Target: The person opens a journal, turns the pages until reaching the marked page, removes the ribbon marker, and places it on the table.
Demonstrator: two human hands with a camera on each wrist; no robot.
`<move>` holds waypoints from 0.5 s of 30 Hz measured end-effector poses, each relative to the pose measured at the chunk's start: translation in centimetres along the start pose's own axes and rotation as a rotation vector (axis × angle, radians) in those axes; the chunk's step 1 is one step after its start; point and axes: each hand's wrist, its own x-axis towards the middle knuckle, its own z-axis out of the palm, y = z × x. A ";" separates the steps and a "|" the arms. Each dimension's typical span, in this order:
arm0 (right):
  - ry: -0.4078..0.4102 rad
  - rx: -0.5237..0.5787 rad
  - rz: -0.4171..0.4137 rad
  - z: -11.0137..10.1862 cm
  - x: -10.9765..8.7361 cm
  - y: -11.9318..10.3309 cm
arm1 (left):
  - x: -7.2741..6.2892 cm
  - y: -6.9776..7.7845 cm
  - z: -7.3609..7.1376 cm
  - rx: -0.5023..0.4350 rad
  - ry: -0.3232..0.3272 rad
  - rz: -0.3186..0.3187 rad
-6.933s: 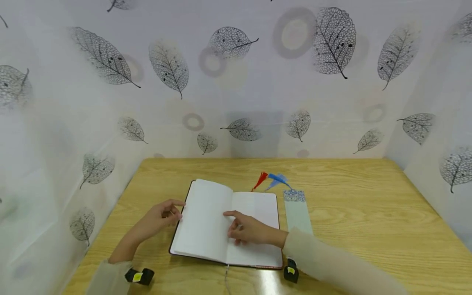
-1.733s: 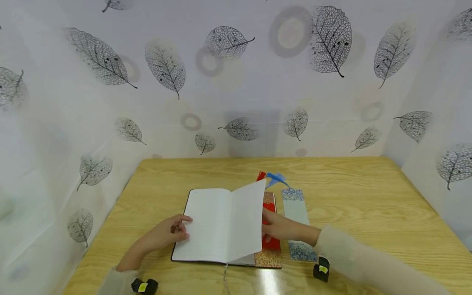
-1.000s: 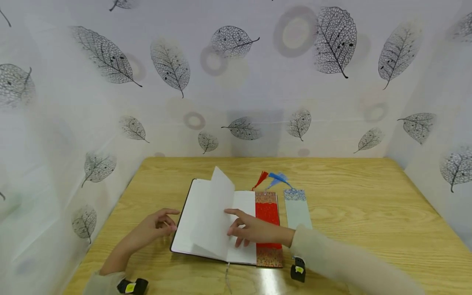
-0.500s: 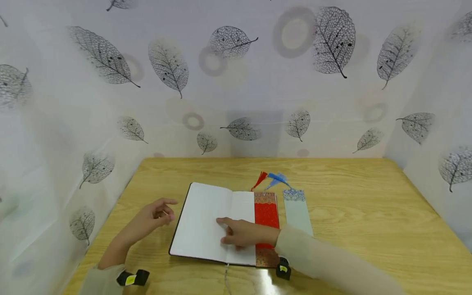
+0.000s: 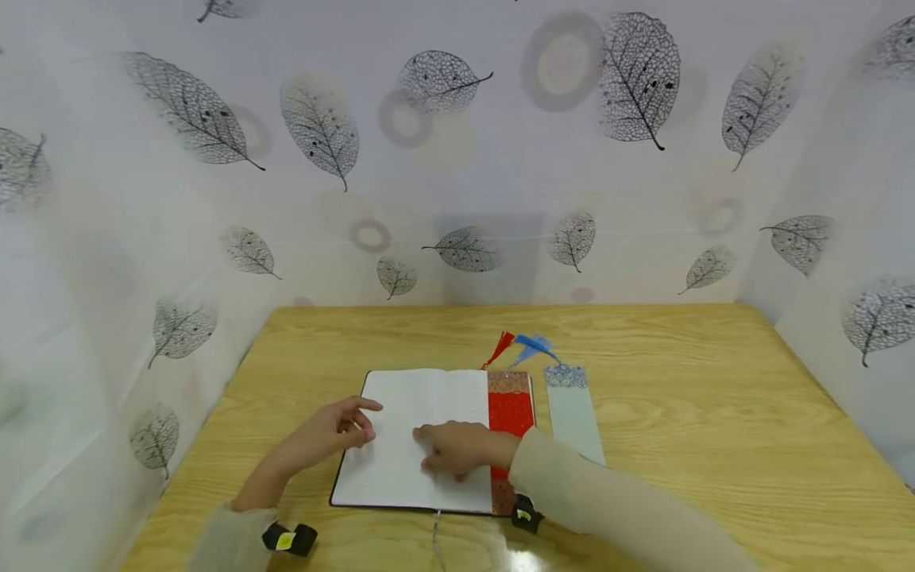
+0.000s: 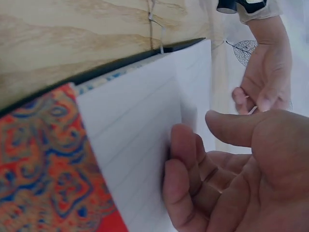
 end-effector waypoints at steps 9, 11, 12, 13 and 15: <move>0.011 -0.025 0.053 -0.2 0.6 -0.6 | 0.8 -1.2 1.1 -0.012 -0.076 -0.032; 0.009 -0.020 0.054 -0.2 0.5 -0.7 | 0.9 -1.3 1.2 -0.024 -0.092 -0.034; 0.012 -0.019 0.056 -0.2 0.5 -0.7 | 1.0 -1.3 1.3 -0.025 -0.099 -0.032; 0.018 -0.019 0.057 -0.2 0.4 -0.6 | 1.0 -1.3 1.3 -0.024 -0.103 -0.031; 0.031 -0.013 0.055 -0.1 0.3 -0.5 | 1.2 -1.3 1.4 -0.006 -0.103 -0.036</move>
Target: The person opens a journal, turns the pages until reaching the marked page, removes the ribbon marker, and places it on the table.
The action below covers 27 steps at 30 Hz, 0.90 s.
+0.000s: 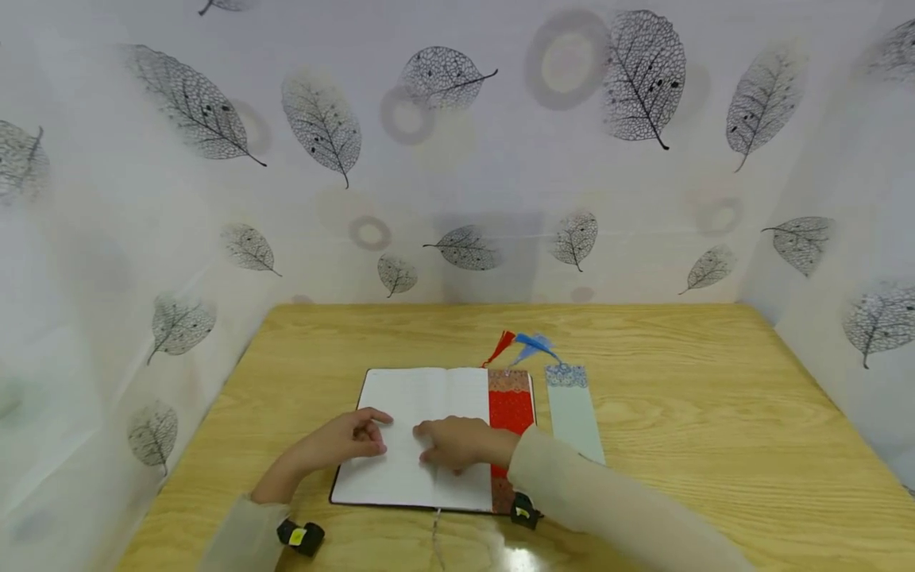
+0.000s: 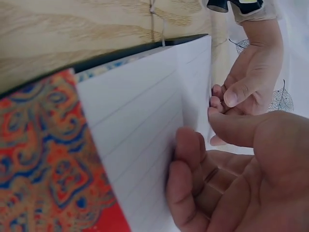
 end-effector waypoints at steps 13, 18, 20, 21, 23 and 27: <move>0.224 -0.100 -0.044 -3.6 -0.8 5.4 | 0.7 0.2 0.2 0.030 0.038 -0.059; 0.244 -0.107 0.031 -6.0 -1.8 8.8 | 0.6 0.4 0.1 0.025 0.040 -0.059; 0.249 -0.102 0.038 -6.7 -2.1 10.0 | 0.6 0.4 0.1 0.019 0.041 -0.064; 0.251 -0.099 0.046 -6.9 -2.2 10.5 | 0.6 0.4 0.1 0.015 0.042 -0.064; 0.254 -0.090 0.068 -7.2 -2.4 11.3 | 0.6 0.4 0.1 -0.004 0.041 -0.058; 0.252 -0.071 0.116 -7.3 -2.6 12.2 | 0.8 0.3 0.1 -0.011 0.045 -0.055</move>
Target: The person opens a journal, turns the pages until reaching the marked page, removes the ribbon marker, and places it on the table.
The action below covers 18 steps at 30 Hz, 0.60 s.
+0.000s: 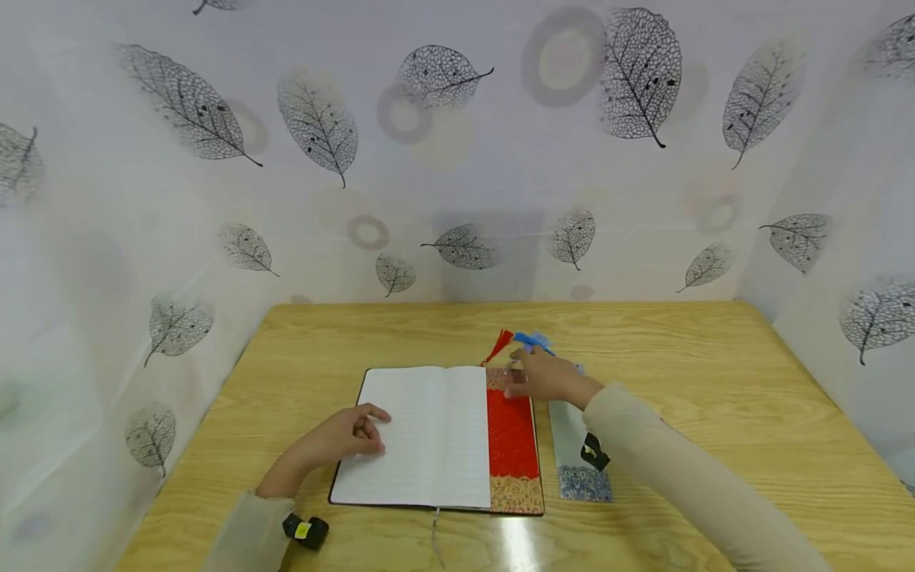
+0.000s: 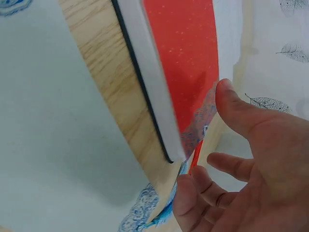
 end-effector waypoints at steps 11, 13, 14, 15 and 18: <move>-0.030 0.015 0.092 1.3 0.2 2.0 | 0.0 0.1 0.1 -0.016 0.002 0.003; -0.033 0.002 0.089 1.5 0.2 2.4 | 0.0 0.2 0.1 -0.023 0.004 0.000; -0.037 0.001 0.081 1.5 0.2 2.6 | -0.1 0.2 0.1 -0.024 0.005 -0.002; -0.040 0.002 0.072 1.5 0.2 2.7 | -0.1 0.1 0.1 -0.023 0.006 -0.004; -0.048 0.028 0.050 1.5 0.1 3.1 | -0.1 0.0 0.1 -0.022 0.014 -0.016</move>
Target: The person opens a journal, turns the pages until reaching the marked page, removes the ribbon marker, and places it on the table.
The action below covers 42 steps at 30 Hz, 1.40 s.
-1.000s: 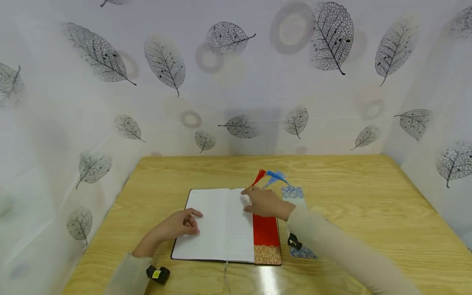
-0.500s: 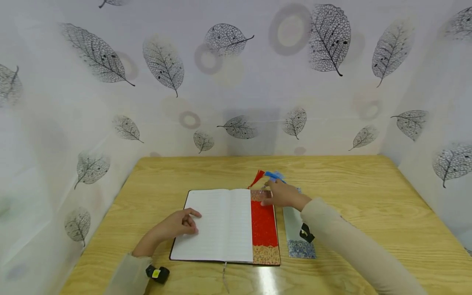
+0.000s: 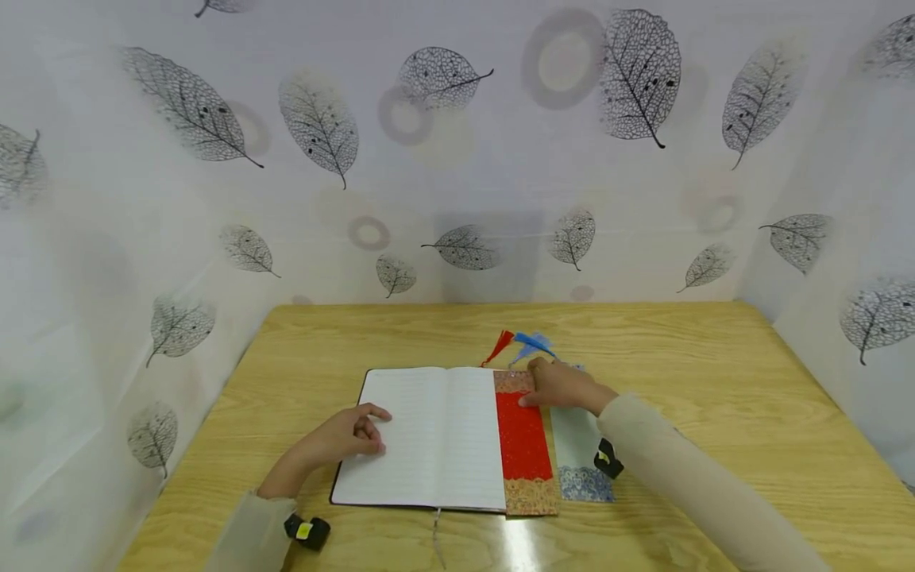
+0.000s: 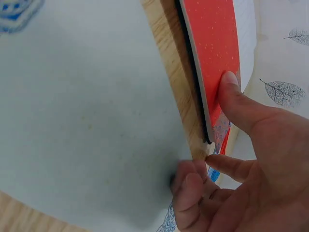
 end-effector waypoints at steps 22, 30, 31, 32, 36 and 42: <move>-0.012 0.350 0.043 -0.4 -0.7 0.1 | 0.0 -0.1 0.0 0.019 0.014 -0.009; 0.005 0.537 -0.038 -1.6 -1.0 1.4 | -0.2 0.0 -0.1 0.042 0.022 -0.019; 0.003 0.559 -0.048 -1.8 -1.1 1.7 | -0.2 0.0 -0.1 0.043 0.023 -0.022; -0.002 0.586 -0.050 -2.1 -1.1 2.0 | -0.2 0.0 -0.1 0.045 0.022 -0.023; -0.002 0.675 -0.020 -3.5 -1.4 3.4 | -0.3 0.0 -0.2 0.041 0.015 -0.020; 0.055 0.762 0.034 -6.2 -2.5 6.2 | -0.4 -0.2 -0.2 0.032 0.010 -0.009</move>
